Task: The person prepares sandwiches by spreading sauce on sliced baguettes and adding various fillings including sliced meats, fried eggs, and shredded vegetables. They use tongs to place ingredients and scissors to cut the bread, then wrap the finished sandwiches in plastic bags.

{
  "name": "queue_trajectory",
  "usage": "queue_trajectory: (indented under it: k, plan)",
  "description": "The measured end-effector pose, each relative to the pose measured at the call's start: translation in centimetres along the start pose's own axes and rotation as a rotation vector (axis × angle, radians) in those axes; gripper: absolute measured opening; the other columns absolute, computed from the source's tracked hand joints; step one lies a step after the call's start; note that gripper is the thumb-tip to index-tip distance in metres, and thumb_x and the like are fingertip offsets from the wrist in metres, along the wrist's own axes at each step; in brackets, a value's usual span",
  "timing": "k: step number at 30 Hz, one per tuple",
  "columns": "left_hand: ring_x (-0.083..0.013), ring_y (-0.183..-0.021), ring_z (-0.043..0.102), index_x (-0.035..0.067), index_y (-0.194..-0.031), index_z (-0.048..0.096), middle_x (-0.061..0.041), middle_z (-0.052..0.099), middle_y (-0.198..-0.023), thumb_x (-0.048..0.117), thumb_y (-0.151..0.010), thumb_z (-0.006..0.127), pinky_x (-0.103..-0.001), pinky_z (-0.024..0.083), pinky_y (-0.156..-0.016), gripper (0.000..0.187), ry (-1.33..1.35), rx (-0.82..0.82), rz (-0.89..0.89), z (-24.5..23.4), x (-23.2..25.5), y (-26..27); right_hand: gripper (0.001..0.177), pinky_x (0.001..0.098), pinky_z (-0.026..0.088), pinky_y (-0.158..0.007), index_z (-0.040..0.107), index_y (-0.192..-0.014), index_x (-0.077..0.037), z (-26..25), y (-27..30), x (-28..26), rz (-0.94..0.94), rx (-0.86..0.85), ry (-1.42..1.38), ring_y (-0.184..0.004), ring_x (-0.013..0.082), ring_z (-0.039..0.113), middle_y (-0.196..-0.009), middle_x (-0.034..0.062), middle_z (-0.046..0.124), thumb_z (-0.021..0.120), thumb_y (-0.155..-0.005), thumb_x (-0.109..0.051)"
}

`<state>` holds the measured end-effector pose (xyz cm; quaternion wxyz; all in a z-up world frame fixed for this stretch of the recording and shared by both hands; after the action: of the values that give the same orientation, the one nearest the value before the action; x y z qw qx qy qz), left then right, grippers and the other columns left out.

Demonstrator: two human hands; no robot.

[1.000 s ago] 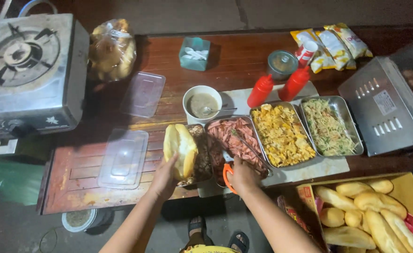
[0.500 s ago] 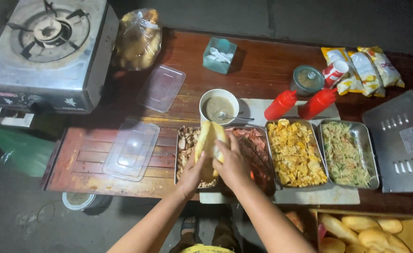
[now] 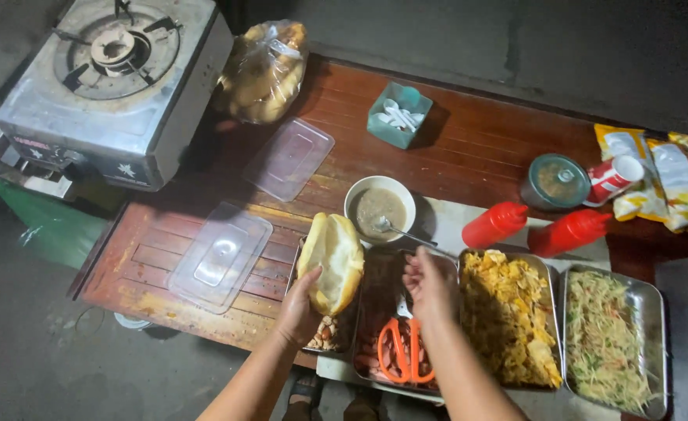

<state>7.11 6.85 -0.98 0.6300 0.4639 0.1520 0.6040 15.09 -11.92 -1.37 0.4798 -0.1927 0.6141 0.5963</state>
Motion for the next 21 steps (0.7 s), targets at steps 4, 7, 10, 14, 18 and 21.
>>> queue_trajectory:
  k: [4, 7, 10, 14, 18, 21]
  plan:
    - [-0.0362, -0.094, 0.071, -0.004, -0.124, 0.064, -0.023, 0.071, -0.114, 0.022, -0.082, 0.081, -0.052, 0.06, -0.082, 0.051, -0.134, 0.082, 0.143, -1.5, 0.0, -3.4, 0.037, 0.0203, 0.055, -0.053, 0.061, -0.117, -0.019, 0.2, -7.3, 1.4, 0.023, 0.087, 0.101, -0.064, 0.0124, 0.065, -0.087, 0.0024, 0.066, 0.079, -0.088, -0.033]
    - [-0.0381, -0.093, 0.071, -0.003, -0.127, 0.062, -0.024, 0.07, -0.114, 0.023, -0.082, 0.082, -0.054, 0.06, -0.079, 0.055, -0.166, 0.133, 0.173, -2.0, 0.3, -3.4, 0.023, 0.0257, 0.056, -0.045, 0.07, -0.115, -0.019, 0.8, -9.6, 0.9, -0.099, 0.029, 0.372, -0.059, 0.014, 0.063, -0.086, 0.0059, 0.07, 0.067, -0.095, -0.031]
    - [-0.0386, -0.098, 0.069, -0.001, -0.133, 0.059, -0.025, 0.067, -0.119, 0.025, -0.084, 0.08, -0.055, 0.06, -0.079, 0.059, -0.217, 0.143, 0.207, -3.0, 0.4, -5.0, 0.02, 0.0316, 0.058, -0.048, 0.074, -0.11, -0.021, 0.6, -8.4, -2.2, -0.352, -0.011, 0.687, -0.062, 0.0159, 0.065, -0.088, 0.0048, 0.074, 0.058, -0.101, -0.03]
    - [-0.0374, -0.111, 0.064, 0.004, -0.144, 0.054, -0.024, 0.06, -0.132, 0.032, -0.088, 0.076, -0.054, 0.057, -0.087, 0.066, -0.352, 0.084, 0.249, -7.1, -0.5, -11.7, 0.021, 0.0339, 0.056, -0.034, 0.073, -0.108, -0.018, 0.2, -8.9, -1.0, -0.316, -0.082, 0.709, -0.061, 0.0175, 0.064, -0.093, 0.0079, 0.077, 0.056, -0.102, -0.027]
    - [-0.0382, -0.12, 0.061, 0.009, -0.149, 0.05, -0.024, 0.057, -0.139, 0.034, -0.09, 0.073, -0.053, 0.055, -0.093, 0.068, -0.363, 0.066, 0.241, -3.6, 0.1, -8.9, 0.023, 0.022, 0.048, -0.028, 0.072, -0.108, -0.016, -0.4, -10.8, 0.7, -0.11, -0.011, 0.482, -0.04, 0.0104, 0.054, -0.086, 0.0078, 0.076, 0.053, -0.102, -0.028]
    - [-0.0343, -0.115, 0.063, 0.008, -0.147, 0.053, -0.02, 0.059, -0.136, 0.035, -0.09, 0.074, -0.049, 0.058, -0.089, 0.066, -0.337, 0.039, 0.253, -2.2, 0.0, -8.0, 0.026, 0.014, 0.043, -0.041, 0.071, -0.11, -0.012, -0.5, -7.9, -1.9, -0.088, 0.069, 0.33, -0.052, 0.0058, 0.056, -0.087, 0.0096, 0.077, 0.049, -0.102, -0.024]
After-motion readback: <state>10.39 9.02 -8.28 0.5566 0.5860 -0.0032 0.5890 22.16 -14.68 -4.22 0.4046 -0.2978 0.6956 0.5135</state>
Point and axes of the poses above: each hand's wrist, its own y-axis away from the middle knuckle, its own z-axis out of the palm, x = y × z, the point moved 1 cm from there along -y, towards the middle knuckle
